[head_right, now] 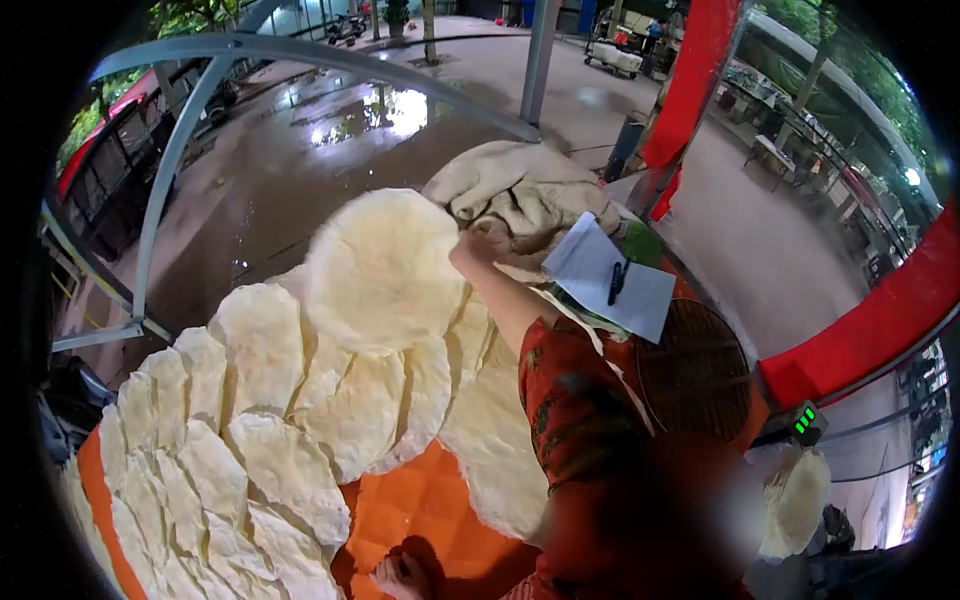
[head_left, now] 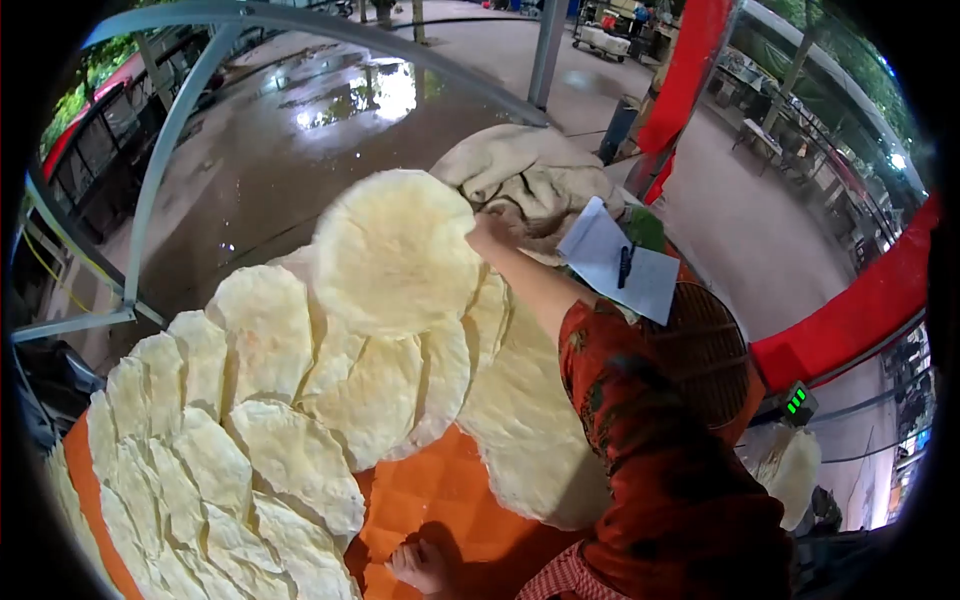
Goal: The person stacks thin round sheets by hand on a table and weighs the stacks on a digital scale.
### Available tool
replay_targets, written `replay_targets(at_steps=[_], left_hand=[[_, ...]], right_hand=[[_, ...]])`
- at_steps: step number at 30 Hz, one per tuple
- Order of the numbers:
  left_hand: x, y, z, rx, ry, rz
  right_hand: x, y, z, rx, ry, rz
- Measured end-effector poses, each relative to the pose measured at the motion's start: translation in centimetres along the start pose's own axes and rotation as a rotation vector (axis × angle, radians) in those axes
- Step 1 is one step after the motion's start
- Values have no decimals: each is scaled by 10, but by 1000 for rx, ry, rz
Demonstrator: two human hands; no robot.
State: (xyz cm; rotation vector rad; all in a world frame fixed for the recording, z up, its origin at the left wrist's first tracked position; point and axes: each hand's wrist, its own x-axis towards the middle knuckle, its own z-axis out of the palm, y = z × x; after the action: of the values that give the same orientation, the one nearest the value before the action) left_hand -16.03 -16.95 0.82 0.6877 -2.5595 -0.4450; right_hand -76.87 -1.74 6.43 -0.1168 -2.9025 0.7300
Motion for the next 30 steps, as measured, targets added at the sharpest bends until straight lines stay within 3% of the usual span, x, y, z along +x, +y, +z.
replay_targets(at_steps=[1,4,5,8,10,11,12,13,16,18,19,20,21,22,23,25,28,30], left_hand=[[-15,-18,13,0,-60,-26],[-25,-38,10,134,-514,-123],[1,-3,1,-13,-96,-22],[-17,-26,22,108,-78,26],[-10,-18,17,59,-61,45],[-11,-21,20,48,-51,53],[-14,-24,21,32,-50,63],[-15,-22,19,41,-61,46],[-16,-27,23,46,-19,66],[-17,-27,21,22,-21,57],[-17,-26,21,7,-14,53],[-18,-25,23,-2,-4,52],[-18,-25,23,-6,8,49],[-17,-26,22,-9,21,49],[-17,-27,22,28,-1,62],[-20,-27,21,40,16,60],[-18,-26,21,40,43,76],[-20,-29,24,57,59,92]], right_hand=[[4,8,4,-76,-61,22],[5,-5,2,149,-85,139],[3,-13,-11,174,-175,132],[66,20,37,372,-415,57],[72,-3,25,555,-398,-439],[82,-30,33,379,-262,-488],[48,-70,-20,490,-365,-585],[45,-99,-23,670,-392,-575],[-18,-145,-145,1132,-612,-446],[-29,-147,-197,1123,-464,-144],[-30,-116,-208,1418,-631,-286],[-43,-80,-229,1218,-588,-231],[-82,-36,-259,1297,-666,-317],[-105,0,-264,1256,-637,-138],[-133,33,-269,1252,-634,-103],[-149,123,-224,1046,-568,180],[-184,237,-133,528,-237,141],[-202,276,-108,76,-5,-44]])
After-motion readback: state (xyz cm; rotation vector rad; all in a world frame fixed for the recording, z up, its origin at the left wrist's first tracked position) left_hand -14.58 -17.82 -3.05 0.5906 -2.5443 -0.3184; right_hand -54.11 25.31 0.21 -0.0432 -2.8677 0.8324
